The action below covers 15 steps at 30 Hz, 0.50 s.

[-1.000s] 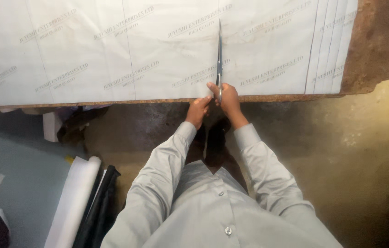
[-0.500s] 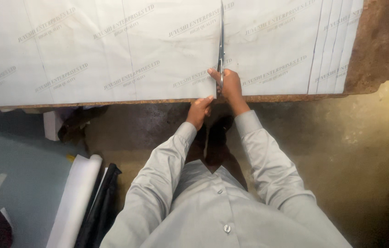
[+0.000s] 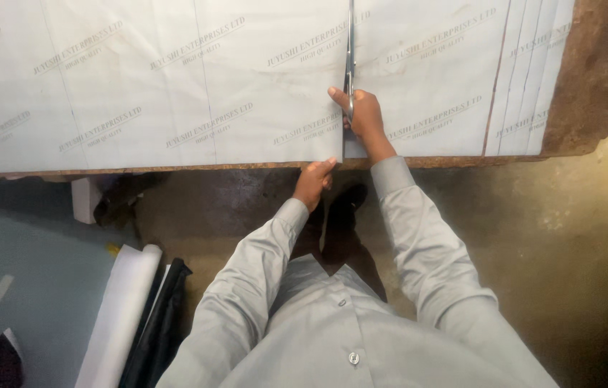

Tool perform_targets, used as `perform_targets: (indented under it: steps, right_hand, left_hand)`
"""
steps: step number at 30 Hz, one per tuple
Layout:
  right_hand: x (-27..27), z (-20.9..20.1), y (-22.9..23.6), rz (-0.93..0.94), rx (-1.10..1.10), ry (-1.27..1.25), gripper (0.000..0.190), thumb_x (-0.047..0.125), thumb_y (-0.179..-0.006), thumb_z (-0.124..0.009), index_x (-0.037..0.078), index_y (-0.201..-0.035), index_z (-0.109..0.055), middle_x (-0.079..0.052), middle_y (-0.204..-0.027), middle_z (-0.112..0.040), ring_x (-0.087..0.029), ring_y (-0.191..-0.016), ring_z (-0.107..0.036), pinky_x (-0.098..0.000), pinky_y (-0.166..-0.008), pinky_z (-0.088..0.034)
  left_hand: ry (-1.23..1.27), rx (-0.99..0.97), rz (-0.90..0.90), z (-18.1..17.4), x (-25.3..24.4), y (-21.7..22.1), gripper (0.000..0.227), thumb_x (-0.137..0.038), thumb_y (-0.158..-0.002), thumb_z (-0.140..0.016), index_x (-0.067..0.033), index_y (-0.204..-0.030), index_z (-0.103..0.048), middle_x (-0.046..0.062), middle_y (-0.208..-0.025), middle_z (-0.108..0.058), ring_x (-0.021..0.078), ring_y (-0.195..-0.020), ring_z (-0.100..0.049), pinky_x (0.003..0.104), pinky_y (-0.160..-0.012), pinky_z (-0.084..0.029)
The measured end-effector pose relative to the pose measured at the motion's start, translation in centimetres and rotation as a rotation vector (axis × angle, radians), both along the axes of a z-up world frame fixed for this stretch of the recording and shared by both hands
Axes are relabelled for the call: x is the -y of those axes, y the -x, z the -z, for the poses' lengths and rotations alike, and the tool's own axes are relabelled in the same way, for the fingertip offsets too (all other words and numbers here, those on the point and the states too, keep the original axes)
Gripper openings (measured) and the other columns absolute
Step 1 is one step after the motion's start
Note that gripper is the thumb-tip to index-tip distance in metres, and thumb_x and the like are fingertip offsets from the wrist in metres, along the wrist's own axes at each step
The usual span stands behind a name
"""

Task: The person uses a pair of large shears to cut a sheet of white material laid out on a wooden workbench. They make several straight cuts along the length of the material, separating it into strips.

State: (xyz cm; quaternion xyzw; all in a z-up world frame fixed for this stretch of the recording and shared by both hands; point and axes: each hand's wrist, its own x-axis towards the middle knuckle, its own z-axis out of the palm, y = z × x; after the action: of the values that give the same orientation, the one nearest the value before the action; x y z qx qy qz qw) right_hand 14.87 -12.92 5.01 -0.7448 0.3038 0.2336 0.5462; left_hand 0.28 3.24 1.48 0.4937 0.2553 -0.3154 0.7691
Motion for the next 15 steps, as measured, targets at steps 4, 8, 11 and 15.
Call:
perform_targets:
  steps: [4, 8, 11, 15]
  right_hand:
    - [-0.1, -0.6, -0.4, 0.003, 0.005, 0.032, 0.051, 0.056, -0.093, -0.085, 0.007, -0.086, -0.07, -0.008, -0.068, -0.066, -0.018, -0.061, -0.072, -0.0291, -0.055, -0.065]
    - [-0.1, -0.3, -1.5, 0.033, 0.001, -0.006, 0.054, 0.059, -0.092, -0.086, 0.008, -0.084, -0.069, -0.007, -0.068, -0.064, -0.017, -0.059, -0.07, -0.0286, -0.052, -0.065]
    - [0.3, 1.4, -3.9, 0.051, 0.018, -0.039, 0.056, 0.062, -0.091, -0.085, 0.008, -0.086, -0.069, -0.007, -0.069, -0.064, -0.017, -0.06, -0.07, -0.0287, -0.052, -0.066]
    - [-0.5, -5.6, -5.9, 0.038, -0.024, -0.126, 0.059, 0.064, -0.086, -0.08, 0.019, -0.077, -0.044, 0.004, -0.071, -0.047, -0.012, -0.06, -0.051, -0.0257, -0.053, -0.045]
  left_hand:
    - [-0.026, 0.015, 0.009, -0.7, 0.0, -0.2, 0.065, -0.036, -0.107, -0.069, -0.0117, -0.05, -0.048, 0.003, -0.041, -0.04, 0.0145, -0.04, -0.046, 0.027, -0.05, -0.04]
    - [0.013, -0.027, -0.01, -1.3, 0.0, -0.4, 0.065, -0.033, -0.107, -0.069, -0.0121, -0.05, -0.047, 0.002, -0.039, -0.039, 0.0144, -0.038, -0.045, 0.026, -0.049, -0.041]
    - [0.013, -0.019, -0.002, -0.8, 0.0, -0.4, 0.064, -0.032, -0.107, -0.07, -0.0113, -0.05, -0.049, 0.002, -0.04, -0.04, 0.014, -0.038, -0.045, 0.026, -0.049, -0.041]
    - [-0.057, -0.025, 0.092, -4.0, -0.4, -1.1, 0.053, -0.041, -0.102, -0.066, -0.021, -0.059, -0.043, -0.004, -0.05, -0.04, 0.0109, -0.052, -0.04, 0.029, -0.063, -0.036]
